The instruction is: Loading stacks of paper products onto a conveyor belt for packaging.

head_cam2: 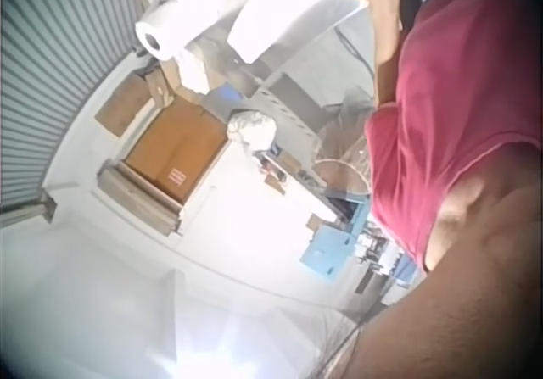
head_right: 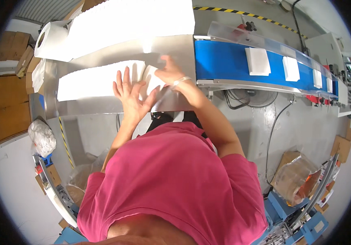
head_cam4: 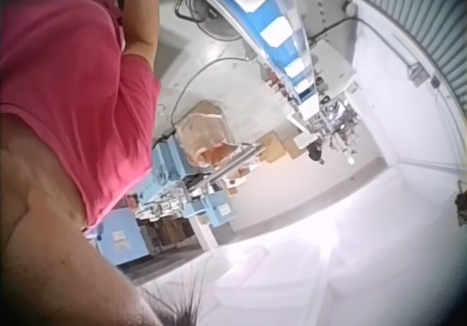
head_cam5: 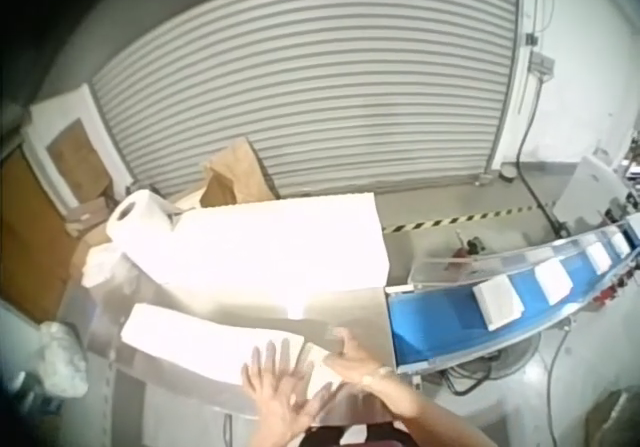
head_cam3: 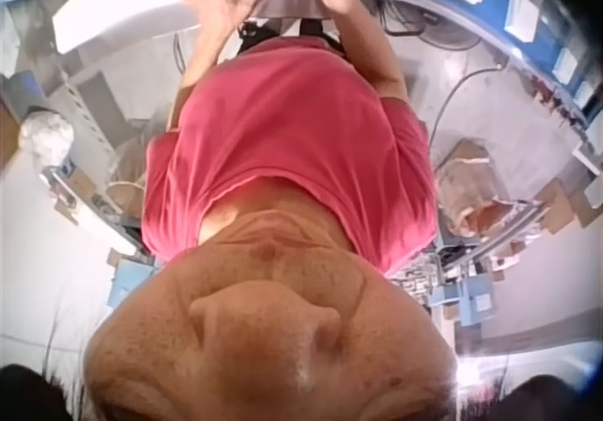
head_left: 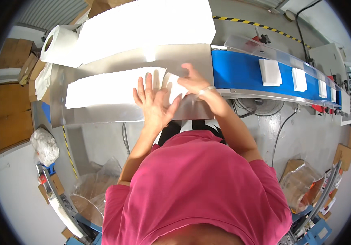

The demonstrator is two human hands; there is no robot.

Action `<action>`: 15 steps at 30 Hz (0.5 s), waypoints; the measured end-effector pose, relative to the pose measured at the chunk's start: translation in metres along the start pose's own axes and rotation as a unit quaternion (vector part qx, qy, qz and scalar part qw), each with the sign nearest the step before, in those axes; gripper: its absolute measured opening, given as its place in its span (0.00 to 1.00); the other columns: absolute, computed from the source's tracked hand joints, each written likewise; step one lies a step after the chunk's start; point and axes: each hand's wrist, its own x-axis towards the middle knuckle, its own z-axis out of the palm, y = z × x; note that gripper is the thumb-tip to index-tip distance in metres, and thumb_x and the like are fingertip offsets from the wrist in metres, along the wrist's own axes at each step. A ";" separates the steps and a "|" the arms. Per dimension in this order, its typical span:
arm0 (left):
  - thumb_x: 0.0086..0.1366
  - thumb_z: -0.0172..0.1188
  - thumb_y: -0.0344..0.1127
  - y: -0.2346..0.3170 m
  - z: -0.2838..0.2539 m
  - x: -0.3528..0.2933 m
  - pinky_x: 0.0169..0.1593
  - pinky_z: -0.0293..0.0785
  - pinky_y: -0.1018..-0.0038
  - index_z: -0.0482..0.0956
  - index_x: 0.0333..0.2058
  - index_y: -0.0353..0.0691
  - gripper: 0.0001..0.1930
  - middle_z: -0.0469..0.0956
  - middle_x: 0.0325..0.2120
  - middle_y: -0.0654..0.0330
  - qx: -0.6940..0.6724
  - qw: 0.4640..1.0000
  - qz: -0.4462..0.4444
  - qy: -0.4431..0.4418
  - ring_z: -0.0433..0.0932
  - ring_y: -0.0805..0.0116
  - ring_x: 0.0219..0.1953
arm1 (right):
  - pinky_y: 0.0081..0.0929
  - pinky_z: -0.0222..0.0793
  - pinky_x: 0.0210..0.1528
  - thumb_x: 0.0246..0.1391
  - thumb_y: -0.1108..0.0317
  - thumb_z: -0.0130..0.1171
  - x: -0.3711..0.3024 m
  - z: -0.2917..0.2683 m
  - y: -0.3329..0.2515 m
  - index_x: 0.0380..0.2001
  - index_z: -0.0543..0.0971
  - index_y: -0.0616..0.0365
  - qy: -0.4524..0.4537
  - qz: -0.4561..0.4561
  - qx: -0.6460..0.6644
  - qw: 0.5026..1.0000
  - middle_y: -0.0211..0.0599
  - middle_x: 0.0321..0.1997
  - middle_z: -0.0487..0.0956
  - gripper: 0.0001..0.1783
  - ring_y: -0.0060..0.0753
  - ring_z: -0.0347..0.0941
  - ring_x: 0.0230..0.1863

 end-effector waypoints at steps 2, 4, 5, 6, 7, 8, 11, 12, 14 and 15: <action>0.53 0.62 0.34 -0.017 0.005 -0.007 0.62 0.42 0.44 0.76 0.45 0.43 0.18 0.55 0.62 0.47 -0.022 0.998 -0.040 0.047 0.47 0.39 0.65 | 0.30 0.73 0.34 0.50 0.66 0.55 -0.004 -0.023 0.020 0.57 0.62 0.58 0.080 -0.039 0.071 0.994 0.41 0.37 0.73 0.30 0.32 0.72 0.34; 0.54 0.60 0.30 -0.025 0.002 -0.007 0.61 0.46 0.46 0.75 0.47 0.40 0.19 0.56 0.61 0.46 -0.023 0.995 -0.058 0.078 0.50 0.39 0.64 | 0.30 0.70 0.37 0.49 0.70 0.53 0.006 -0.070 0.068 0.54 0.67 0.57 0.230 -0.120 0.046 0.965 0.39 0.35 0.74 0.26 0.31 0.70 0.33; 0.54 0.60 0.27 -0.030 0.002 -0.010 0.61 0.48 0.47 0.75 0.47 0.40 0.19 0.57 0.61 0.45 -0.018 0.995 -0.069 0.068 0.51 0.39 0.63 | 0.31 0.69 0.43 0.49 0.69 0.52 0.000 -0.093 0.066 0.55 0.66 0.56 0.266 -0.045 0.064 0.961 0.45 0.44 0.73 0.26 0.34 0.70 0.41; 0.54 0.59 0.25 -0.034 0.001 -0.012 0.61 0.51 0.49 0.74 0.48 0.39 0.20 0.58 0.60 0.45 -0.015 0.995 -0.077 0.056 0.52 0.40 0.63 | 0.32 0.68 0.45 0.49 0.69 0.52 -0.005 -0.114 0.075 0.55 0.66 0.56 0.323 -0.064 0.052 0.943 0.47 0.47 0.72 0.27 0.37 0.70 0.44; 0.55 0.57 0.22 -0.033 -0.002 -0.010 0.61 0.57 0.53 0.74 0.49 0.41 0.21 0.61 0.59 0.47 -0.009 0.996 -0.070 0.052 0.55 0.41 0.62 | 0.32 0.68 0.47 0.49 0.69 0.52 -0.010 -0.130 0.082 0.55 0.66 0.55 0.381 -0.081 0.041 0.920 0.49 0.50 0.72 0.27 0.40 0.71 0.47; 0.55 0.57 0.22 -0.033 -0.002 -0.011 0.61 0.57 0.53 0.74 0.49 0.41 0.21 0.61 0.59 0.47 -0.006 0.996 -0.074 0.053 0.55 0.41 0.62 | 0.33 0.68 0.47 0.48 0.68 0.54 -0.014 -0.135 0.081 0.55 0.65 0.56 0.475 -0.130 -0.264 0.829 0.51 0.50 0.73 0.28 0.44 0.70 0.49; 0.53 0.58 0.23 -0.033 0.001 -0.012 0.62 0.50 0.49 0.77 0.45 0.40 0.19 0.59 0.59 0.46 -0.024 0.996 -0.048 0.066 0.53 0.40 0.63 | 0.39 0.68 0.49 0.49 0.55 0.58 -0.032 -0.100 0.033 0.57 0.64 0.60 0.506 -0.180 -0.515 0.668 0.55 0.48 0.75 0.34 0.53 0.70 0.52; 0.53 0.58 0.23 -0.032 0.002 -0.012 0.62 0.50 0.49 0.77 0.45 0.40 0.19 0.59 0.59 0.46 -0.023 0.996 -0.047 0.066 0.53 0.40 0.63 | 0.39 0.67 0.49 0.48 0.51 0.59 -0.034 -0.077 0.014 0.58 0.63 0.61 0.430 -0.162 -0.433 0.776 0.55 0.47 0.75 0.37 0.54 0.69 0.53; 0.53 0.59 0.26 -0.030 0.000 -0.014 0.62 0.46 0.46 0.78 0.44 0.43 0.17 0.59 0.60 0.48 0.029 0.999 -0.027 0.031 0.51 0.41 0.64 | 0.35 0.69 0.46 0.49 0.51 0.60 -0.044 -0.016 -0.051 0.59 0.59 0.65 0.228 0.072 -0.327 0.914 0.52 0.44 0.76 0.41 0.48 0.73 0.47; 0.53 0.62 0.31 -0.033 0.004 -0.015 0.63 0.43 0.45 0.80 0.41 0.45 0.15 0.58 0.61 0.50 0.028 0.999 -0.001 0.025 0.49 0.42 0.65 | 0.35 0.70 0.44 0.49 0.54 0.60 -0.034 0.005 -0.053 0.60 0.58 0.64 0.142 0.092 -0.203 0.964 0.51 0.43 0.76 0.41 0.44 0.74 0.44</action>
